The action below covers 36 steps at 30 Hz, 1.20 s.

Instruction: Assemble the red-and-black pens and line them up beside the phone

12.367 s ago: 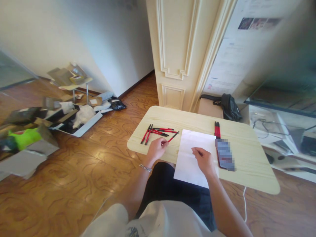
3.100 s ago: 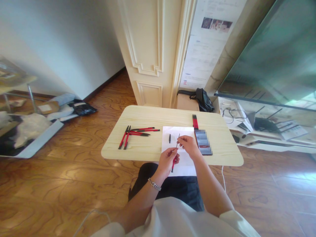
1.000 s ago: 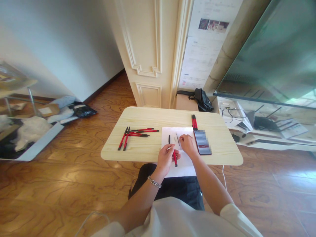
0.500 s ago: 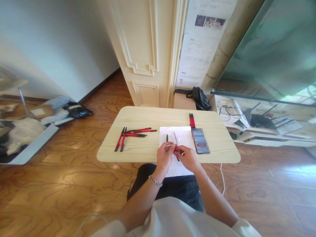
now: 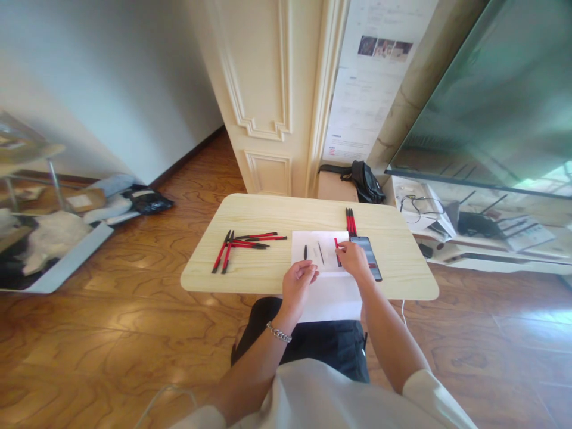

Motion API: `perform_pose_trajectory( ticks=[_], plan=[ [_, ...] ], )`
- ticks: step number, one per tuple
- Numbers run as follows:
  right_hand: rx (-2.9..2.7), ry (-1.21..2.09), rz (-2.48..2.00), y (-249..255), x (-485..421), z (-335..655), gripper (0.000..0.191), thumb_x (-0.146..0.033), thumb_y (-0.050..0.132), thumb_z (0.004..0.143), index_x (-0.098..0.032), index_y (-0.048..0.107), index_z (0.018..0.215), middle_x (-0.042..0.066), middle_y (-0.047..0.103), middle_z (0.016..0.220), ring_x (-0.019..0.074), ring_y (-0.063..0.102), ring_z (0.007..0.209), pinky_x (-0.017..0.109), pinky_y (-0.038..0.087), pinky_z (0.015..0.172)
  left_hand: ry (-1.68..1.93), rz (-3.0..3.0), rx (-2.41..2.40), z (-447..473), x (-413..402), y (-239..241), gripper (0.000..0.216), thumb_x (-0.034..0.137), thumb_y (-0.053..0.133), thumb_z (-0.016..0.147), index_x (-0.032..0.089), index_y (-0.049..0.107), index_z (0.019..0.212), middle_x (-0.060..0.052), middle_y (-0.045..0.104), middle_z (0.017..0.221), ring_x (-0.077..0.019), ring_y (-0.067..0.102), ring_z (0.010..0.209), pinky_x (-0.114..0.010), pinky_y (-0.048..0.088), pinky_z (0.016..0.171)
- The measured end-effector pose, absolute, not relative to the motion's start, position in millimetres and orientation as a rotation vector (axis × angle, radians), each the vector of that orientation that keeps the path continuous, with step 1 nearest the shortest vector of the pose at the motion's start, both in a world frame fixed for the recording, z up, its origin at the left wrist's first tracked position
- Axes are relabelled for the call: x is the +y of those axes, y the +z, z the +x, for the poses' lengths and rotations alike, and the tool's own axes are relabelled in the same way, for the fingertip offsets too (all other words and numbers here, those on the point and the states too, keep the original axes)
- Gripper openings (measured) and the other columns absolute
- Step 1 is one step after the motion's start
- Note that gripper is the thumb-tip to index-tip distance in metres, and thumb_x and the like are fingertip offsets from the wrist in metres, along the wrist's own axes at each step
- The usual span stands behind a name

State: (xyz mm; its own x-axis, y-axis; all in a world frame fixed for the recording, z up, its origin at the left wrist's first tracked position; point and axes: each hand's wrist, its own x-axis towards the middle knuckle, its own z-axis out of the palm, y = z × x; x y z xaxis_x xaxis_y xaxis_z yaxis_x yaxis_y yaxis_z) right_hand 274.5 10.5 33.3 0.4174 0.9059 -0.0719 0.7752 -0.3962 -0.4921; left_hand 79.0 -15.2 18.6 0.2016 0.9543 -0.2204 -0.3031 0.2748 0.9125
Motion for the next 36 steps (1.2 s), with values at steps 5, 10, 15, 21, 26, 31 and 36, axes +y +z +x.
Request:
perform_pose_trajectory(
  ticks=[5,10,15,21,26,31,36],
  plan=[
    [-1.481,0.416,-2.387,25,15,268,0.021,-0.033,0.055,0.085,-0.020,0.070,0.092,0.009,0.071,0.090,0.0215,0.063,0.087,0.026,0.038,0.070,1.050,0.870,1.007,75,-14,19,0.040,0.043,0.071,0.073,0.014,0.063,0.098,-0.008,0.069,0.086,-0.0143,0.066,0.072,-0.029,0.053,0.070],
    [-1.470,0.395,-2.393,26,12,267,0.019,-0.033,0.055,0.085,-0.021,0.069,0.086,0.008,0.071,0.085,0.0209,0.063,0.083,0.026,0.037,0.068,1.049,0.868,1.046,71,-12,19,0.040,0.047,0.072,0.071,0.015,0.064,0.093,-0.006,0.067,0.082,-0.0128,0.064,0.067,-0.027,0.051,0.066],
    [-1.313,0.381,-2.267,34,-4,266,0.026,-0.041,0.051,0.086,-0.021,0.069,0.086,0.005,0.070,0.081,0.0189,0.062,0.076,0.026,0.036,0.064,1.081,0.982,1.101,62,-8,17,0.037,0.050,0.066,0.074,0.015,0.064,0.089,-0.004,0.066,0.075,-0.0116,0.060,0.060,-0.022,0.045,0.054],
    [-1.155,0.442,-2.133,29,-43,256,0.048,-0.057,0.040,0.087,-0.018,0.068,0.082,0.005,0.066,0.067,0.0180,0.058,0.062,0.026,0.035,0.056,1.180,1.331,1.234,39,0,17,0.029,0.047,0.059,0.081,0.018,0.064,0.087,-0.002,0.065,0.067,-0.0141,0.059,0.059,-0.024,0.045,0.058],
    [-1.172,0.462,-2.171,21,-72,252,0.052,-0.058,0.033,0.090,-0.020,0.067,0.079,0.005,0.067,0.069,0.0185,0.059,0.065,0.025,0.034,0.058,1.141,1.552,1.366,28,3,9,0.026,0.045,0.057,0.083,0.021,0.065,0.085,-0.002,0.065,0.065,-0.0165,0.061,0.060,-0.024,0.044,0.059],
    [-1.325,0.363,-2.344,28,-63,257,0.043,-0.051,0.036,0.092,-0.021,0.067,0.084,0.007,0.068,0.074,0.0187,0.060,0.068,0.026,0.031,0.059,1.119,1.673,1.372,28,2,5,0.024,0.044,0.056,0.083,0.021,0.065,0.084,-0.002,0.065,0.065,-0.0165,0.060,0.059,-0.024,0.042,0.060],
    [-1.508,0.299,-2.336,38,-17,264,0.028,-0.037,0.044,0.091,-0.021,0.067,0.094,0.010,0.070,0.093,0.0206,0.063,0.083,0.027,0.035,0.067,1.089,1.729,1.371,29,-1,8,0.025,0.044,0.056,0.083,0.021,0.066,0.083,-0.002,0.063,0.063,-0.0166,0.058,0.058,-0.024,0.040,0.059]
  ],
)
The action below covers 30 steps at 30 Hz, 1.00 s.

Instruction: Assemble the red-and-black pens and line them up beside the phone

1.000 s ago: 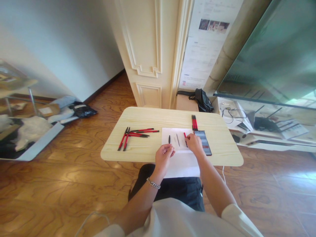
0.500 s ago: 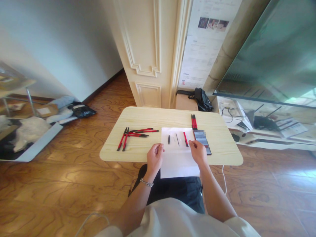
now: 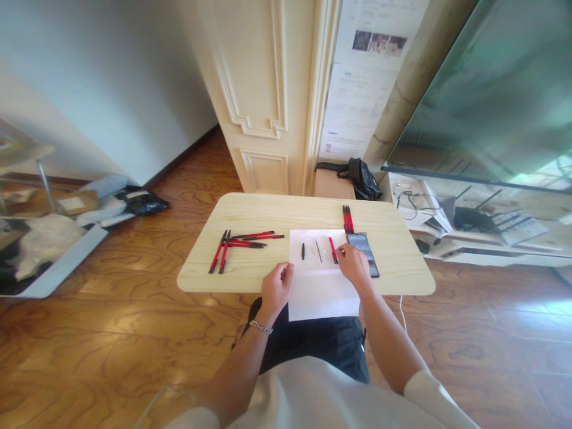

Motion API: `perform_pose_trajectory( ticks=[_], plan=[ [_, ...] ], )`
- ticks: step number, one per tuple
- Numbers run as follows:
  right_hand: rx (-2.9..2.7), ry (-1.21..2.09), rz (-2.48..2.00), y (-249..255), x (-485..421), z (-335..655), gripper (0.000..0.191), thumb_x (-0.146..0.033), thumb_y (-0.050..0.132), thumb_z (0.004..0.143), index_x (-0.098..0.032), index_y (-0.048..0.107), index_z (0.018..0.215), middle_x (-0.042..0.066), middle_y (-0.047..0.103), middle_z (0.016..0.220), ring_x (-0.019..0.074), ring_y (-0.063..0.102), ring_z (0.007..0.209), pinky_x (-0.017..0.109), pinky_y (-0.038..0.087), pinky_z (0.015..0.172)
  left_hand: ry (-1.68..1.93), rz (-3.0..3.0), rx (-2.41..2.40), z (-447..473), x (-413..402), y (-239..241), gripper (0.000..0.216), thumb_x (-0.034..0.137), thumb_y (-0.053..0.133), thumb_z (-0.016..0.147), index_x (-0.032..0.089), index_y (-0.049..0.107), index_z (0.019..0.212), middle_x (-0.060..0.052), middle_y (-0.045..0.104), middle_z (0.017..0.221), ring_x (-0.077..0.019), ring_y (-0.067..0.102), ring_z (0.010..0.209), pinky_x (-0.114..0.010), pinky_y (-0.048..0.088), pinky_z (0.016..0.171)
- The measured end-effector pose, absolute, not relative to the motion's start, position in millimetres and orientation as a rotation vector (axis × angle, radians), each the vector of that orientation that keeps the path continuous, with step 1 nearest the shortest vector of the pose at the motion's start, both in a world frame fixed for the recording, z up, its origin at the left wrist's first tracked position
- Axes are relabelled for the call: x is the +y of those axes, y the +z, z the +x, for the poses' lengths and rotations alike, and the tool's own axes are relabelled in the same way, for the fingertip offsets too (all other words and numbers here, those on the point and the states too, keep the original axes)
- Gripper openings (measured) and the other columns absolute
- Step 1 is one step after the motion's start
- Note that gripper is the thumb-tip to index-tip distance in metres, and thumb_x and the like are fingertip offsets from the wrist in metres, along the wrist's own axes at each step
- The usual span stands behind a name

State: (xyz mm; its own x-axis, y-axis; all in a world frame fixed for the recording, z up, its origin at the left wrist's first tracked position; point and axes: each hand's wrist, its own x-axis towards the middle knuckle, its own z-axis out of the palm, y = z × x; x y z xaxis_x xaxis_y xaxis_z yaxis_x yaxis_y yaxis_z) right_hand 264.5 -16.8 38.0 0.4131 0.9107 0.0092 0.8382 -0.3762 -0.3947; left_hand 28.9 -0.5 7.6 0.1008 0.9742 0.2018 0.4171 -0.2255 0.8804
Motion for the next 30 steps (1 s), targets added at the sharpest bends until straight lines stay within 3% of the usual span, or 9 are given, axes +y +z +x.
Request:
perform_pose_trajectory(
  ticks=[12,17,23,30],
  plan=[
    [-1.528,0.410,-2.518,29,34,268,0.036,-0.044,0.051,0.085,-0.014,0.070,0.090,0.019,0.069,0.093,0.0249,0.065,0.090,0.030,0.043,0.073,1.129,1.600,1.317,27,0,12,0.023,0.043,0.058,0.082,0.021,0.067,0.081,-0.001,0.063,0.062,-0.0162,0.058,0.058,-0.024,0.041,0.058],
    [-1.456,0.476,-2.305,40,29,272,0.032,-0.042,0.051,0.085,-0.016,0.069,0.077,0.011,0.070,0.081,0.0209,0.063,0.080,0.027,0.041,0.067,1.090,1.591,1.249,35,-4,22,0.024,0.043,0.057,0.083,0.021,0.068,0.084,-0.003,0.067,0.070,-0.0169,0.061,0.063,-0.025,0.045,0.062],
    [-1.379,0.825,-1.707,48,-6,242,0.036,-0.046,0.049,0.084,-0.015,0.067,0.088,0.002,0.063,0.066,0.0139,0.055,0.060,0.023,0.040,0.055,1.060,1.395,1.009,64,-11,41,0.031,0.043,0.061,0.081,0.022,0.067,0.102,-0.008,0.071,0.095,-0.0209,0.066,0.083,-0.031,0.051,0.075],
    [-1.459,0.803,-1.645,49,-14,239,0.032,-0.040,0.049,0.086,-0.019,0.070,0.095,0.002,0.068,0.080,0.0148,0.059,0.072,0.024,0.044,0.065,1.026,1.192,0.878,79,-13,28,0.032,0.044,0.062,0.081,0.017,0.061,0.097,-0.007,0.069,0.084,-0.0178,0.067,0.074,-0.030,0.052,0.069]
  ],
)
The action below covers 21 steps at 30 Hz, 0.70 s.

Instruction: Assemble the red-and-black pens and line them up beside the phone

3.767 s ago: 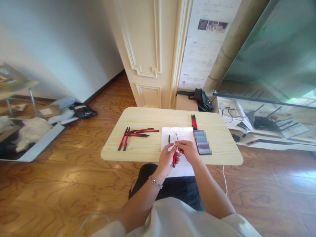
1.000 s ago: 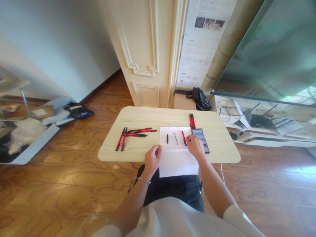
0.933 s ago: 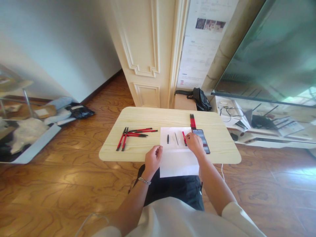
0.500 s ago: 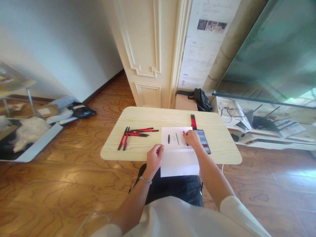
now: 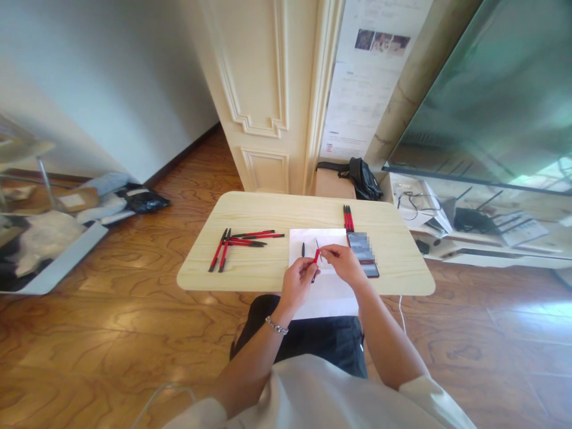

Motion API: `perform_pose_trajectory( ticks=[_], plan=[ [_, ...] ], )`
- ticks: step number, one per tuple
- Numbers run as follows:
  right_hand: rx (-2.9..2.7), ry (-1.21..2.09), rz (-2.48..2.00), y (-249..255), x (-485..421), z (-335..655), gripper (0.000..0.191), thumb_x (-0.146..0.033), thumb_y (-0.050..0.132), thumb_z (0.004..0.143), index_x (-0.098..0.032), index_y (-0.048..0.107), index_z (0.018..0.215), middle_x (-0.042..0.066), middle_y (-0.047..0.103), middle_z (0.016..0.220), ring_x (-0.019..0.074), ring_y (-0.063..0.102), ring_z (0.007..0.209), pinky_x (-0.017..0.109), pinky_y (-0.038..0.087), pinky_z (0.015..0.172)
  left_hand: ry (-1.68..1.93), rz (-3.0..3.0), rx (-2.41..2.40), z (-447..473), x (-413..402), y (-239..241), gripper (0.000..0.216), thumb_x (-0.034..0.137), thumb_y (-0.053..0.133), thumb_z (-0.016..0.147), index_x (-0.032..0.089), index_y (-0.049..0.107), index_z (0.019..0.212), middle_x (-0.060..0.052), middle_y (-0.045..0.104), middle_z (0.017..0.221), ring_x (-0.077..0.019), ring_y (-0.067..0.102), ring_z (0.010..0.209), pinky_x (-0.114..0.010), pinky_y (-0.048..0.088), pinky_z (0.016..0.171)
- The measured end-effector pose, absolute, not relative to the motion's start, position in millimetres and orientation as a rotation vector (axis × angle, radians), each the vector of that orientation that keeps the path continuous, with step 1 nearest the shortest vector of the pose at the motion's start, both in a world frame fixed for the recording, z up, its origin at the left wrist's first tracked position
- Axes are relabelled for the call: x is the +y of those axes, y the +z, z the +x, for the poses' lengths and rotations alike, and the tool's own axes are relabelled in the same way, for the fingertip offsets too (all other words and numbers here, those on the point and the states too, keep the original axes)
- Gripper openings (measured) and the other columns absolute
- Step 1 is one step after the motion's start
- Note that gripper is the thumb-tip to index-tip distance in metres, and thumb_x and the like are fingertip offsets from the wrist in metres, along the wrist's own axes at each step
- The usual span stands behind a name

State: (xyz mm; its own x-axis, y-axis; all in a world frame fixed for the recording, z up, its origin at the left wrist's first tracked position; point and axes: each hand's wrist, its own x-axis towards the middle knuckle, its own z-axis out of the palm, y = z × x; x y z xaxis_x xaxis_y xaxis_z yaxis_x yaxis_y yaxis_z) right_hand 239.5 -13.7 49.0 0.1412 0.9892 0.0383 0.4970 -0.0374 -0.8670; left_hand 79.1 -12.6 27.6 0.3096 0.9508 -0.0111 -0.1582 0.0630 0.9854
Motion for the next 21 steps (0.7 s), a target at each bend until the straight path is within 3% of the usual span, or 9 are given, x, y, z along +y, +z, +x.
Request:
perform_pose_trajectory(
  ticks=[4,14,21],
  plan=[
    [-1.504,0.528,-1.976,38,5,256,0.022,-0.029,0.053,0.084,-0.022,0.071,0.096,0.004,0.070,0.096,0.0160,0.062,0.081,0.025,0.043,0.076,1.064,1.130,0.874,74,-13,19,0.032,0.044,0.063,0.080,0.017,0.057,0.096,-0.006,0.068,0.084,-0.0162,0.067,0.071,-0.031,0.053,0.069],
    [-1.712,0.381,-2.174,23,12,243,0.019,-0.024,0.052,0.086,-0.016,0.069,0.088,0.012,0.067,0.093,0.0188,0.062,0.086,0.026,0.040,0.077,1.073,1.120,0.889,69,-13,16,0.031,0.042,0.061,0.082,0.015,0.056,0.097,-0.009,0.068,0.088,-0.0164,0.067,0.072,-0.032,0.054,0.070],
    [-1.262,0.775,-1.657,44,5,238,0.026,-0.033,0.056,0.080,-0.015,0.068,0.096,0.005,0.067,0.077,0.0160,0.060,0.069,0.027,0.047,0.065,1.080,1.149,0.876,70,-11,12,0.027,0.039,0.063,0.082,0.016,0.057,0.096,-0.008,0.068,0.088,-0.0154,0.066,0.077,-0.033,0.054,0.076]
  ],
)
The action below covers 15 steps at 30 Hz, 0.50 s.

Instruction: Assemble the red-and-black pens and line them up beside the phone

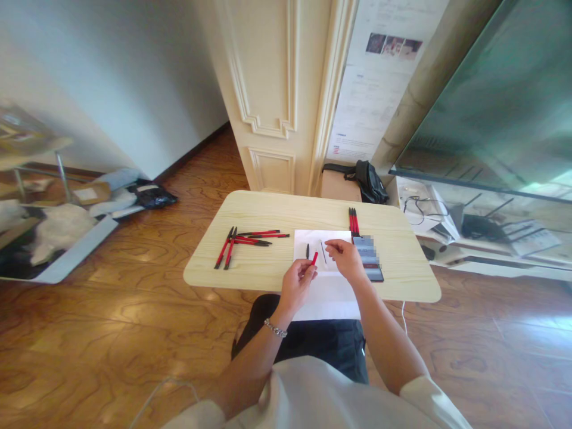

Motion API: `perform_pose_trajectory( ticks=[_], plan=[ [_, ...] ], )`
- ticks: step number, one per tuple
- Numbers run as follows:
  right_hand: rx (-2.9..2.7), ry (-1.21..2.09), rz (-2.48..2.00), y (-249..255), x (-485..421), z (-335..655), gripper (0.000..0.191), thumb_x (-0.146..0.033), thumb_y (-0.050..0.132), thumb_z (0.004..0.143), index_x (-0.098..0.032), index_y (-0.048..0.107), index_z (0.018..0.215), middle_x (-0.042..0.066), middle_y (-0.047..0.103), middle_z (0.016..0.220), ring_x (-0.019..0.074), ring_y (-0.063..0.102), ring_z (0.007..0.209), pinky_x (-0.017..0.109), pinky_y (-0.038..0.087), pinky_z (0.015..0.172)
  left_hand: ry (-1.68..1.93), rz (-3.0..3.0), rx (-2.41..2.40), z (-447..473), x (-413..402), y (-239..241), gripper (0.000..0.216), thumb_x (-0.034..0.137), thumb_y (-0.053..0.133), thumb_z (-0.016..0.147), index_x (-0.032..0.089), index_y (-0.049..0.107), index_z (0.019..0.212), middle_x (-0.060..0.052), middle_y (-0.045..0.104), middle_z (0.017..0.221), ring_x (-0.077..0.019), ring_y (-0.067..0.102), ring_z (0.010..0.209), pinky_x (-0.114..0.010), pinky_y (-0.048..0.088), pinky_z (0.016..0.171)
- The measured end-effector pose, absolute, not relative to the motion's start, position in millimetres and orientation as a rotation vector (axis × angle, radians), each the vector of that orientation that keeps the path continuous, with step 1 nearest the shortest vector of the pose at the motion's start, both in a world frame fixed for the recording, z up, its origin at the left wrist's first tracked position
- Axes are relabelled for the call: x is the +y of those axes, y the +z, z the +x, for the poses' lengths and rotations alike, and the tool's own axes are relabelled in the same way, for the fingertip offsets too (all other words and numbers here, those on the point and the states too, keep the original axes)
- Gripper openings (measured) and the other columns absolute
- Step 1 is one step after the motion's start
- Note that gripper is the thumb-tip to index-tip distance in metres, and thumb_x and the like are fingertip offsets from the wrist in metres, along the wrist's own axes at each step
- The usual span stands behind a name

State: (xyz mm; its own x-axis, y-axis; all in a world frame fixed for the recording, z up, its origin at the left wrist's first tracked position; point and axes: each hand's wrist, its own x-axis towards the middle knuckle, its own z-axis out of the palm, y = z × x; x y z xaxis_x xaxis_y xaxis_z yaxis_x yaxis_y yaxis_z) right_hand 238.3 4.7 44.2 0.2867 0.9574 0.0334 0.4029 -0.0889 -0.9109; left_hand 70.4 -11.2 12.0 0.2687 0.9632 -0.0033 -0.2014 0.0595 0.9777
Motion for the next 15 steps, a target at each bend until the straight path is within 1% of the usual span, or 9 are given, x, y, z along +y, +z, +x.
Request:
perform_pose_trajectory(
  ticks=[3,8,11,15],
  plan=[
    [-1.173,0.907,-1.442,53,-1,231,0.031,-0.037,0.060,0.077,-0.015,0.069,0.096,0.005,0.066,0.073,0.0145,0.057,0.064,0.026,0.046,0.059,1.089,1.183,0.895,72,-12,10,0.026,0.038,0.063,0.082,0.017,0.058,0.095,-0.007,0.068,0.088,-0.0158,0.065,0.080,-0.033,0.053,0.079],
    [-1.167,0.945,-1.419,54,-8,225,0.029,-0.039,0.063,0.076,-0.016,0.070,0.092,0.002,0.062,0.065,0.0124,0.052,0.058,0.025,0.041,0.054,1.061,1.266,0.918,72,-13,10,0.024,0.037,0.061,0.083,0.018,0.059,0.097,-0.007,0.068,0.092,-0.0166,0.066,0.082,-0.033,0.053,0.079],
    [-1.186,0.937,-1.432,52,-9,225,0.030,-0.040,0.064,0.075,-0.016,0.071,0.092,0.002,0.062,0.066,0.0121,0.050,0.058,0.025,0.040,0.054,1.048,1.302,0.924,71,-13,11,0.023,0.037,0.060,0.084,0.018,0.060,0.098,-0.007,0.068,0.093,-0.0166,0.066,0.082,-0.033,0.052,0.079],
    [-1.224,0.927,-1.444,51,-10,227,0.030,-0.042,0.065,0.075,-0.017,0.071,0.089,0.002,0.064,0.070,0.0128,0.052,0.062,0.025,0.041,0.057,1.049,1.317,0.923,69,-13,13,0.023,0.037,0.059,0.085,0.018,0.059,0.099,-0.007,0.068,0.093,-0.0168,0.066,0.082,-0.033,0.052,0.080]
  ],
)
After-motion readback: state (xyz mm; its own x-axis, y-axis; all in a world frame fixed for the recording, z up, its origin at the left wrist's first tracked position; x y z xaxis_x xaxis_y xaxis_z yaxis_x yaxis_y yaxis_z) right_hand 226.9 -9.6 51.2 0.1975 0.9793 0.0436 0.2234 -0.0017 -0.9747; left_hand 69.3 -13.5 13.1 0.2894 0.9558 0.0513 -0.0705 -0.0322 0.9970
